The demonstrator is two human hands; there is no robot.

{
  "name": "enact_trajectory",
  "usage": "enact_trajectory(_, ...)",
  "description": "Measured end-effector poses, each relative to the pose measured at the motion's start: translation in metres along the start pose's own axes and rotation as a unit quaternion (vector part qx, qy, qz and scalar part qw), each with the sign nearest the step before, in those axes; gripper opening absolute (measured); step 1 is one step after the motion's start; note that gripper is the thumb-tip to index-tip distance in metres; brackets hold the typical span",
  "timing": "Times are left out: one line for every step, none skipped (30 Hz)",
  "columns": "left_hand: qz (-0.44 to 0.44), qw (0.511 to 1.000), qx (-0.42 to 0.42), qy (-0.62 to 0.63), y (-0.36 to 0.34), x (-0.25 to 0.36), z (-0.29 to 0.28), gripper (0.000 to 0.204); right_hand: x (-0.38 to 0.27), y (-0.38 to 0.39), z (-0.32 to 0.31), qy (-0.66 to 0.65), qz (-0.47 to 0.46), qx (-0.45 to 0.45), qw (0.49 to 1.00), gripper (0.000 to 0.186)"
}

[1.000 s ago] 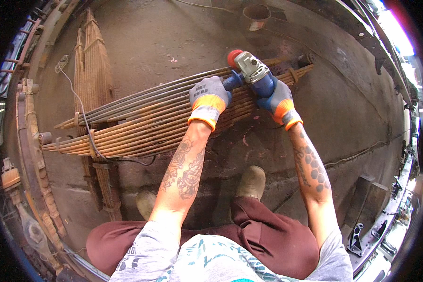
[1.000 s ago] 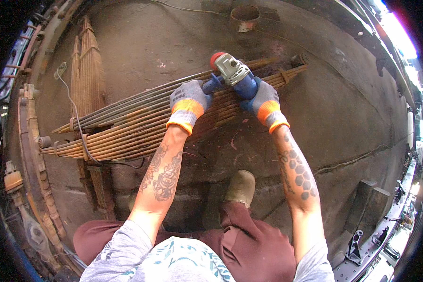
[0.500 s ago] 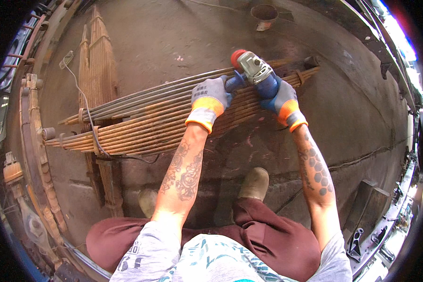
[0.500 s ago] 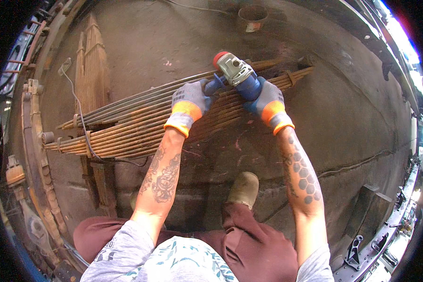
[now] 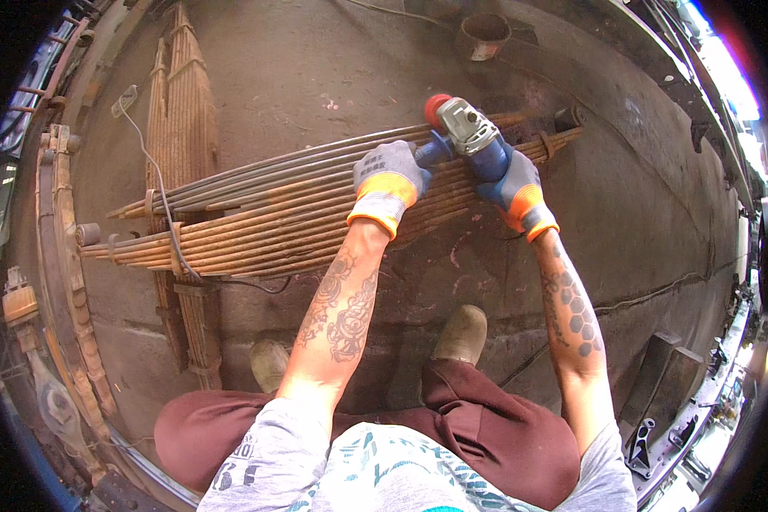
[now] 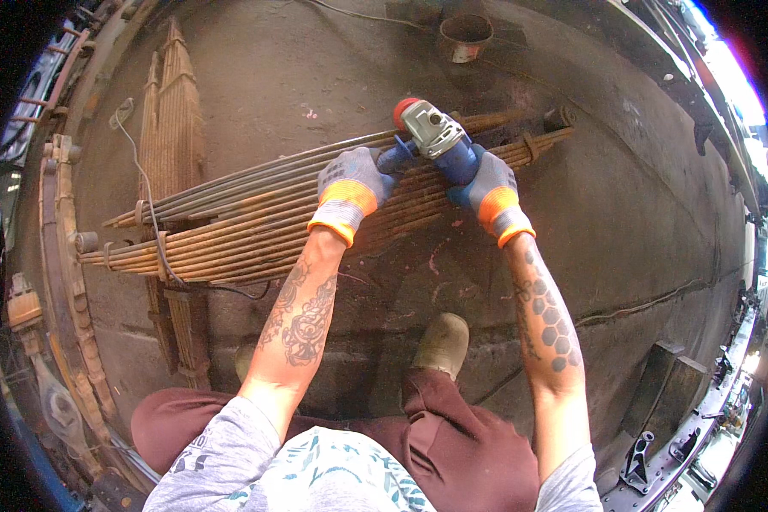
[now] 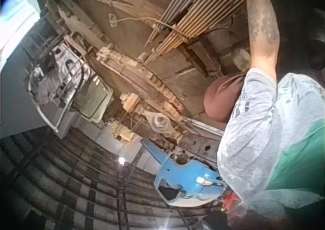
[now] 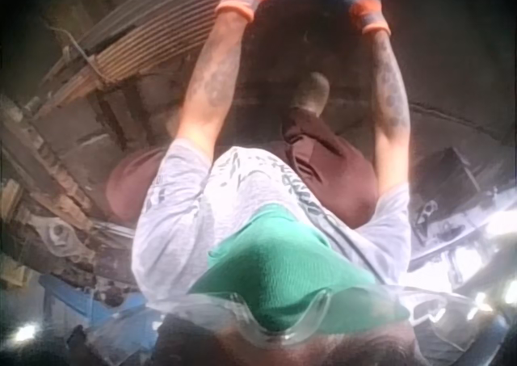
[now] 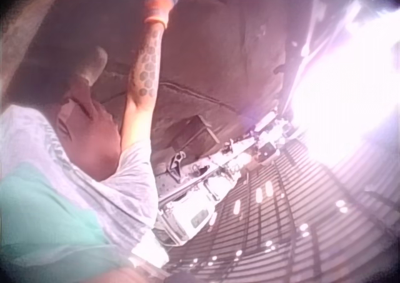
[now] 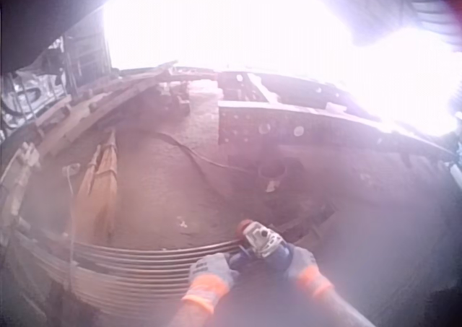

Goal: The person uses an angle grinder to smooth the surface of a bundle of metal rods. They hold the rods with one hand and operate the grinder with the other, moving the tool along the length of the rods.

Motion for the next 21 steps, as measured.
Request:
enact_trajectory(-0.002,1.000,0.000,0.002,0.001,-0.001,-0.001,0.036,-0.002,0.000,0.000,-0.001,0.000,-0.004,1.000,0.061)
enact_trajectory(-0.004,1.000,0.000,0.003,0.003,-0.001,-0.002,0.036,-0.004,-0.001,0.000,-0.003,0.000,-0.007,1.000,0.060)
enact_trajectory(-0.006,1.000,-0.001,0.005,0.005,-0.001,-0.003,0.036,-0.006,-0.001,-0.001,-0.004,0.000,-0.011,1.000,0.060)
enact_trajectory(-0.007,1.000,0.007,0.006,0.005,-0.002,-0.003,0.035,-0.007,0.000,-0.002,-0.003,0.002,-0.010,1.000,0.059)
enact_trajectory(-0.007,1.000,0.015,0.007,0.006,-0.004,-0.002,0.035,-0.009,0.000,-0.001,-0.003,0.005,-0.010,1.000,0.059)
enact_trajectory(-0.008,1.000,0.022,0.008,0.007,-0.005,-0.001,0.036,-0.010,0.000,-0.001,-0.004,0.008,-0.011,1.000,0.058)
enact_trajectory(-0.017,1.000,0.022,0.009,0.007,-0.005,0.000,0.036,-0.011,0.001,-0.001,-0.009,0.007,-0.016,1.000,0.058)
enact_trajectory(-0.028,0.999,0.024,0.009,0.009,-0.006,-0.002,0.036,-0.014,0.000,-0.001,-0.014,0.004,-0.021,1.000,0.058)
enact_trajectory(-0.039,0.999,0.026,0.009,0.012,-0.007,-0.004,0.036,-0.016,0.000,0.000,-0.020,0.001,-0.027,0.999,0.058)
enact_trajectory(-0.039,0.999,0.022,0.013,0.014,-0.003,-0.005,0.034,-0.014,0.000,-0.001,-0.015,0.001,-0.024,1.000,0.058)
enact_trajectory(-0.039,0.999,0.018,0.016,0.016,0.000,-0.007,0.032,-0.012,0.000,-0.001,-0.010,0.000,-0.022,1.000,0.058)
enact_trajectory(-0.039,0.999,0.014,0.020,0.017,0.002,-0.008,0.031,-0.011,0.000,-0.002,-0.004,0.000,-0.019,1.000,0.058)
enact_trajectory(-0.035,0.999,0.015,0.021,0.016,0.003,-0.007,0.031,-0.009,0.001,-0.003,-0.002,0.004,-0.020,1.000,0.058)
enact_trajectory(-0.035,0.999,0.019,0.021,0.015,0.000,-0.006,0.030,-0.013,0.002,-0.004,-0.001,0.005,-0.022,1.000,0.058)
enact_trajectory(-0.035,0.999,0.022,0.022,0.014,-0.002,-0.005,0.030,-0.016,0.002,-0.005,0.000,0.005,-0.024,1.000,0.058)
enact_trajectory(-0.034,0.999,0.022,0.021,0.016,-0.002,-0.005,0.030,-0.015,0.002,-0.005,-0.002,0.004,-0.023,1.000,0.058)
enact_trajectory(-0.033,0.999,0.023,0.020,0.018,-0.001,-0.005,0.030,-0.014,0.002,-0.004,-0.003,0.003,-0.021,1.000,0.058)
enact_trajectory(-0.032,0.999,0.024,0.019,0.019,-0.001,-0.006,0.031,-0.014,0.002,-0.004,-0.005,0.002,-0.020,1.000,0.058)
enact_trajectory(-0.030,0.999,0.022,0.017,0.018,-0.002,-0.005,0.031,-0.015,0.002,-0.004,-0.003,0.000,-0.024,1.000,0.058)
enact_trajectory(-0.028,0.999,0.021,0.014,0.016,-0.004,-0.003,0.031,-0.016,0.003,-0.005,-0.002,-0.002,-0.027,1.000,0.059)
enact_trajectory(-0.026,0.999,0.020,0.011,0.015,-0.005,-0.002,0.031,-0.018,0.003,-0.005,0.000,-0.004,-0.031,1.000,0.059)
Point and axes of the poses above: each hand's wrist, its own y-axis away from the middle knuckle, its own z-axis out of the palm, x = y × z, the point moved 2 cm from there along -y, towards the middle knuckle, and after that the axes turned 14 degrees about -x, right-handed, at the moved point
